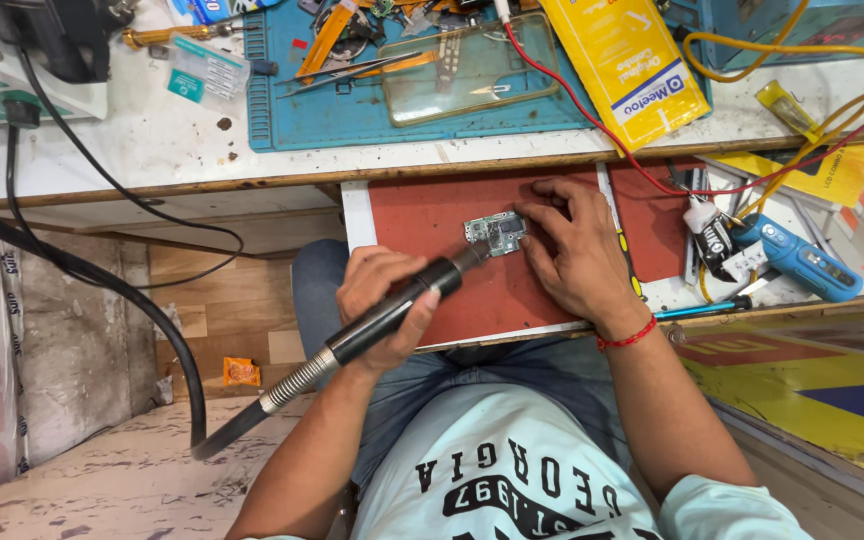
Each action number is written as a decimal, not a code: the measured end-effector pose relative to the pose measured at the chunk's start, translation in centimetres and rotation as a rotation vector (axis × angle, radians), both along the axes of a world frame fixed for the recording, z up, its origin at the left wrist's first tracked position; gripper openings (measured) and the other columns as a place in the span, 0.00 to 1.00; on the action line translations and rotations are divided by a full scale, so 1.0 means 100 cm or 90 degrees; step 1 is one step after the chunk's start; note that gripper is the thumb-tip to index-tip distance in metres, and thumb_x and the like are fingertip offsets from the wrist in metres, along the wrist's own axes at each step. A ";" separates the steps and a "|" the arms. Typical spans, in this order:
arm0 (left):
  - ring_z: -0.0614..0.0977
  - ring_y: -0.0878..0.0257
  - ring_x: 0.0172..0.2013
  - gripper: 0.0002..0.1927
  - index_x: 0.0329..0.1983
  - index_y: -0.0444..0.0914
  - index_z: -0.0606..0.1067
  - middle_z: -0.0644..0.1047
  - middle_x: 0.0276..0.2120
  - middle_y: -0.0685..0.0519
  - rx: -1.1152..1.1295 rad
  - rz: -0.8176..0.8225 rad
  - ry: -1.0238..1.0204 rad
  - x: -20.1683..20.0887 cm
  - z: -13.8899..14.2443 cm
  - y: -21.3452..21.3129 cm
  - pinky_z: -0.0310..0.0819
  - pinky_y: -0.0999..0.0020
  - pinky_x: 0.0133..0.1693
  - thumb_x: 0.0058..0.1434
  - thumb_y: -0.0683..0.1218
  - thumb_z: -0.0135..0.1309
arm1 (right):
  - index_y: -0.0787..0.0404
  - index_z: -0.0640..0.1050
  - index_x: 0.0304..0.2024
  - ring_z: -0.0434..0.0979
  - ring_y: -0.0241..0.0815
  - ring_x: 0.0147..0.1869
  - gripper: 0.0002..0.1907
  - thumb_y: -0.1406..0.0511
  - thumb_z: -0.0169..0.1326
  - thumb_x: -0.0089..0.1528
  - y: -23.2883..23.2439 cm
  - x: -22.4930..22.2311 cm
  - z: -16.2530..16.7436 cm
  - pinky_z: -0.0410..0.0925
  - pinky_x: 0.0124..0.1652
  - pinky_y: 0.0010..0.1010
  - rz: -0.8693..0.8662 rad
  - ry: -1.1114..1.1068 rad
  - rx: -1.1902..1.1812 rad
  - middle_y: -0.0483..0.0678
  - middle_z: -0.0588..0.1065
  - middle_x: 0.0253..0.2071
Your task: The person holds a small circuit board steady on a red mat with one hand while directing a hot air gun at the board with the other, repositioning the board and continuing to apply hot air across its surface throughout the clip.
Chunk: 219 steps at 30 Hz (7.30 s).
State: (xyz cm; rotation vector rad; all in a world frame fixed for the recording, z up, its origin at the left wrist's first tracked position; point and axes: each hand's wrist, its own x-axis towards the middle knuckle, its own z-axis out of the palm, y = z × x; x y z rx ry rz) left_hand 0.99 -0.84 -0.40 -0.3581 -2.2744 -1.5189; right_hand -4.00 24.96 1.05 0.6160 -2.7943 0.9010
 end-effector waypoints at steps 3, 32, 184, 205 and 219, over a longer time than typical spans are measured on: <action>0.81 0.54 0.43 0.17 0.43 0.33 0.78 0.81 0.38 0.46 0.010 0.053 -0.021 -0.001 -0.001 0.001 0.75 0.59 0.51 0.61 0.52 0.61 | 0.59 0.79 0.53 0.69 0.56 0.61 0.19 0.69 0.62 0.58 0.001 0.000 0.000 0.65 0.60 0.45 0.001 0.007 -0.003 0.54 0.71 0.58; 0.81 0.52 0.43 0.16 0.44 0.35 0.79 0.82 0.38 0.47 0.016 0.067 -0.020 0.000 0.002 -0.001 0.75 0.58 0.51 0.60 0.51 0.62 | 0.58 0.79 0.55 0.69 0.58 0.64 0.21 0.69 0.61 0.58 -0.001 0.000 -0.003 0.65 0.63 0.46 0.013 0.032 -0.004 0.54 0.71 0.59; 0.81 0.51 0.40 0.16 0.42 0.34 0.78 0.81 0.38 0.45 -0.009 0.031 0.021 0.004 0.001 0.002 0.76 0.59 0.47 0.60 0.51 0.61 | 0.53 0.78 0.57 0.66 0.59 0.62 0.28 0.56 0.67 0.55 -0.007 0.002 0.012 0.63 0.60 0.47 0.035 -0.003 0.078 0.53 0.69 0.62; 0.81 0.54 0.41 0.17 0.42 0.34 0.78 0.81 0.38 0.47 -0.004 -0.014 0.039 0.006 -0.002 0.001 0.77 0.61 0.46 0.60 0.52 0.62 | 0.60 0.78 0.53 0.67 0.59 0.65 0.22 0.68 0.63 0.55 0.003 0.001 -0.001 0.64 0.62 0.46 0.002 -0.007 -0.016 0.56 0.69 0.61; 0.82 0.54 0.42 0.18 0.44 0.35 0.78 0.81 0.38 0.46 0.026 -0.025 0.029 0.011 -0.001 -0.005 0.77 0.60 0.49 0.60 0.52 0.62 | 0.59 0.79 0.53 0.67 0.59 0.64 0.21 0.67 0.63 0.56 0.001 -0.001 -0.001 0.64 0.61 0.46 0.001 -0.014 0.001 0.55 0.70 0.59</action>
